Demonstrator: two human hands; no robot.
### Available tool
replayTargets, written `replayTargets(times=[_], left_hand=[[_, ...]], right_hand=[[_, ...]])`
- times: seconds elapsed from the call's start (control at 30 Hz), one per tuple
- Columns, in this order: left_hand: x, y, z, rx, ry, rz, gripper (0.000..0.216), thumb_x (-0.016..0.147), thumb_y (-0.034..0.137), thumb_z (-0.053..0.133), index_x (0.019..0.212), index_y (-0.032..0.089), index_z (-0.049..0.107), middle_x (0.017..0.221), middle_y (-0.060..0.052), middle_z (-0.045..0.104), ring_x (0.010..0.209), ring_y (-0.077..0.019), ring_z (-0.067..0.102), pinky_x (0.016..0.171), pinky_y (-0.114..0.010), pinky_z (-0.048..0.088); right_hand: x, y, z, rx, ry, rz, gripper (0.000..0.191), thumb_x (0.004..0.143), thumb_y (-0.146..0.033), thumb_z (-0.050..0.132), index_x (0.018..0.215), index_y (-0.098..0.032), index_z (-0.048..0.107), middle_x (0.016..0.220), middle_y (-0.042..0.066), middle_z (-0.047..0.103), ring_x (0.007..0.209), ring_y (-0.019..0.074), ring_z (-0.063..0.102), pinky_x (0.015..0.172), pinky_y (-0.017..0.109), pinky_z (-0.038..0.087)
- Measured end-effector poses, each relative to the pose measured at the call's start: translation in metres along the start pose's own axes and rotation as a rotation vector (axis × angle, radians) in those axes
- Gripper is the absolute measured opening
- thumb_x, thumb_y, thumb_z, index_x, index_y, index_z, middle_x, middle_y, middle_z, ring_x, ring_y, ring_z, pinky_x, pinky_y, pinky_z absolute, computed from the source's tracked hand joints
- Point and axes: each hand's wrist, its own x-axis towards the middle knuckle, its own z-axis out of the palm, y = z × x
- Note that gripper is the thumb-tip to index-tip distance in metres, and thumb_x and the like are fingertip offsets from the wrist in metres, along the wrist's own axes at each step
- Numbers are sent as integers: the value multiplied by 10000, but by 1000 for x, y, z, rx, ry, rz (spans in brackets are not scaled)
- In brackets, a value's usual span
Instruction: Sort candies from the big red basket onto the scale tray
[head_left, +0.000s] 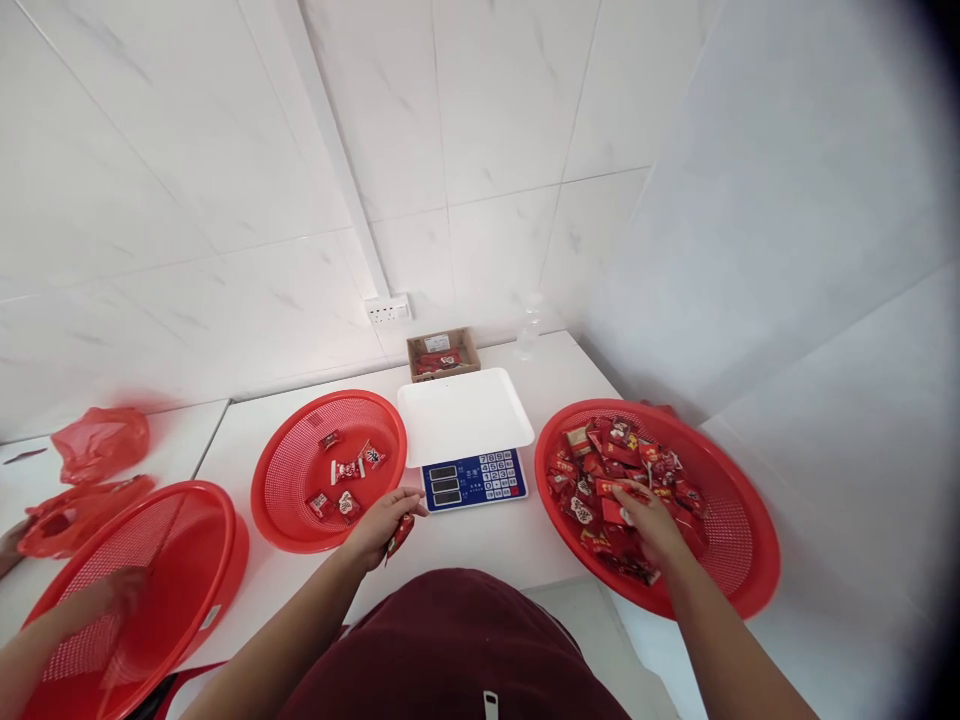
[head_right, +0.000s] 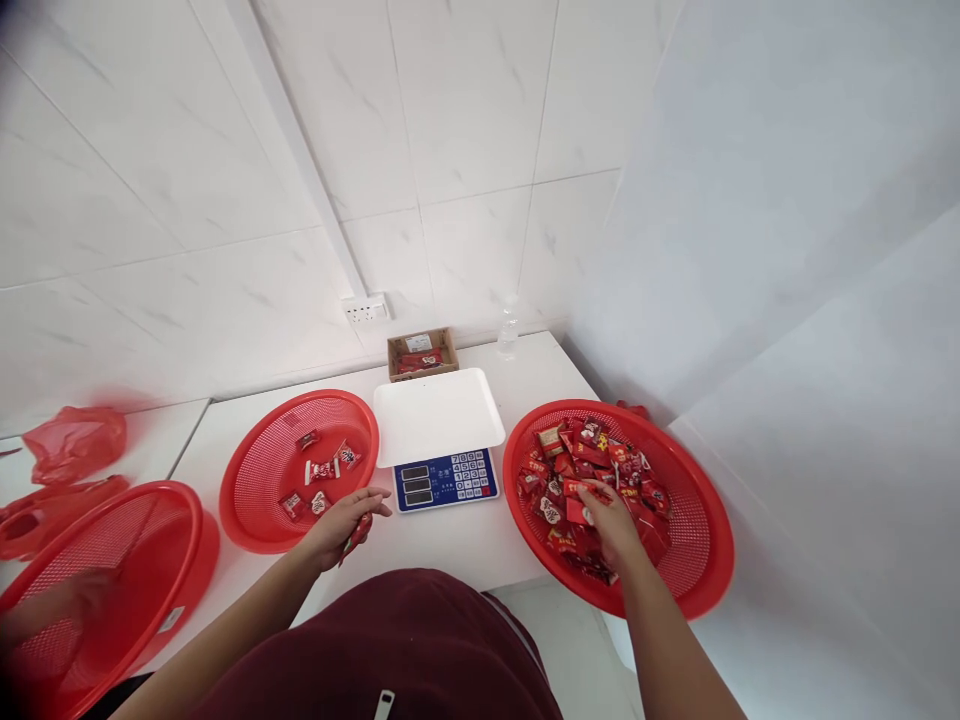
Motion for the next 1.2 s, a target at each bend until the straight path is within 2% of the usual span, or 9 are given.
replayTargets(times=[0.13,0.3,0.43,0.6,0.77,0.9,0.97,1.1,1.2], left_hand=[[0,3,2,9,-22,6,364,698,375,622,979,146,579,755,-1,657,377,-11,328,423,-171,270],[-4,1,-3,-1,-4,16,376,681,374,625,974,143,582,770,-5,660,387,-12,343,416,-171,263],[-3,-5,-11,-22,23,15,408,671,385,635,991,139,580,786,-12,665,395,-14,358,415,-177,257],[-4,-16,-21,-59,78,24,513,689,397,631,1115,129,535,804,-20,664,423,-26,402,451,-183,316],[-8,-32,-32,25,243,72,739,740,365,624,1379,164,312,878,-19,681,581,-83,563,648,-227,447],[-4,-45,-41,155,292,111,649,750,299,626,1338,144,400,1062,-102,679,962,-168,632,885,-277,429],[0,-47,-47,212,333,131,630,752,265,617,1333,135,410,1134,-134,656,1073,-196,602,951,-304,396],[5,-42,-61,314,399,137,595,772,255,575,1330,128,413,1173,-154,635,1097,-217,592,969,-327,377],[3,-33,-64,377,455,141,539,778,290,558,1290,157,455,1118,-121,657,1033,-217,610,936,-330,387]], right_hand=[[-7,-15,-2,292,8,158,344,699,-420,609,1001,-271,536,713,2,707,681,216,689,594,343,560],[-10,-52,17,392,-70,98,234,687,-368,665,885,-289,567,651,-45,688,612,168,664,512,282,541],[-13,-86,66,539,-231,65,243,625,-295,749,806,-267,591,589,-73,654,516,118,613,458,221,500],[-7,-111,146,572,-313,127,188,713,-338,693,770,-242,541,570,-61,626,497,105,595,418,197,473],[4,-121,187,564,-426,171,265,791,-457,588,959,-256,546,846,9,677,750,154,668,661,323,589],[3,-121,178,434,-399,168,553,766,-547,569,1262,-370,400,1332,51,518,1174,222,547,859,411,557],[2,-116,161,335,-378,73,614,748,-584,560,1302,-396,375,1436,34,423,1279,231,452,919,413,527],[7,-88,104,51,-254,-184,625,755,-584,533,1317,-338,416,1419,45,458,1276,218,460,979,358,481],[15,-53,51,-241,-192,-189,613,759,-556,525,1287,-249,479,1276,104,590,1186,245,545,990,380,458]])
